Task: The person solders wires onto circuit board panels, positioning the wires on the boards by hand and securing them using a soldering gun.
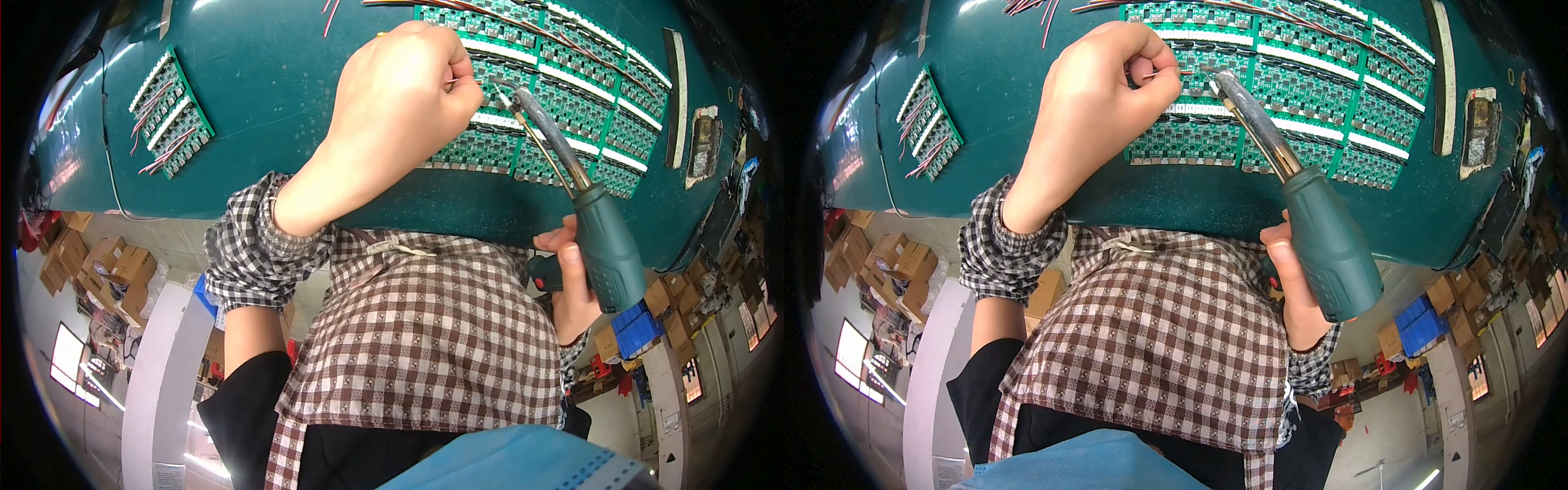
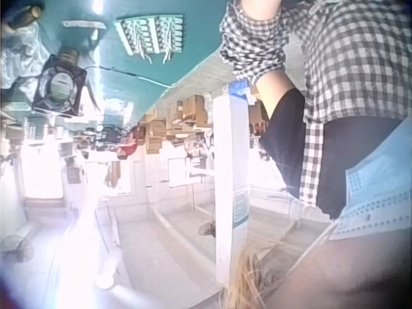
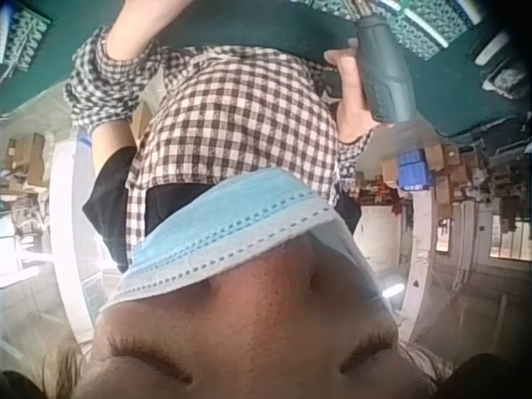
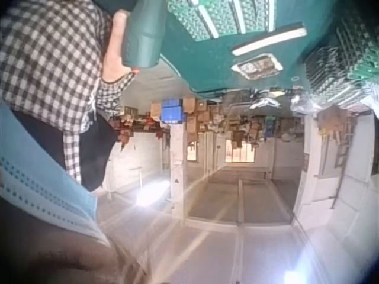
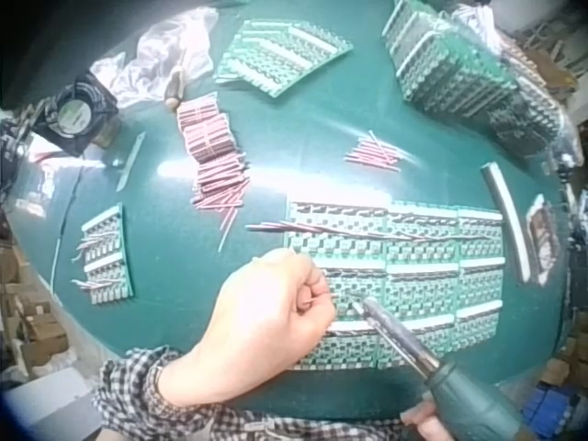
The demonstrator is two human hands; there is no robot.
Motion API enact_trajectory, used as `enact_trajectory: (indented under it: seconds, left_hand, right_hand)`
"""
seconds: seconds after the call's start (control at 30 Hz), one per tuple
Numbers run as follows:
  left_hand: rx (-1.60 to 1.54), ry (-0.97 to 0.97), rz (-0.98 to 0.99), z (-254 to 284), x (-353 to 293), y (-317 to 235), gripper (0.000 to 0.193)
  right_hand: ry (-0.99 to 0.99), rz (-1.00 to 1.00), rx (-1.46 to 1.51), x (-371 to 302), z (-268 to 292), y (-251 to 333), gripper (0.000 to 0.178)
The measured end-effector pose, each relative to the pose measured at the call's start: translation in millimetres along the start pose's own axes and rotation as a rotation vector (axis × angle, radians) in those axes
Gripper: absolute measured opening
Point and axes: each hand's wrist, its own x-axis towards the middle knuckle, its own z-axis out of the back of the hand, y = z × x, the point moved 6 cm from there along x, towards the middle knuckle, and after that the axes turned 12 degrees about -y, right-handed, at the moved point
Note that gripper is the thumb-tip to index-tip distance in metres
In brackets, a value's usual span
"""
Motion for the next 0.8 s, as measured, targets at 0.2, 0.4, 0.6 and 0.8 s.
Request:
enact_trajectory:
  seconds: [0.2,0.4,0.6,0.8]
  left_hand:
    - [-0.002,0.002,0.009,-0.1,-0.5,1.3,0.009]
    - [0.005,-0.003,0.013,0.0,-1.0,1.2,0.009]
    - [-0.019,-0.049,-0.016,-1.4,-4.1,2.0,0.009]
    - [-0.019,-0.071,-0.03,-1.3,-4.1,1.5,0.009]
  right_hand:
    - [0.038,-0.05,0.018,-0.8,-1.8,1.4,0.031]
    - [0.098,-0.112,0.024,0.1,-4.8,6.1,0.033]
    - [0.094,-0.161,0.002,-1.0,-4.2,6.0,0.032]
    - [0.096,-0.161,0.01,-1.3,-3.8,4.9,0.032]
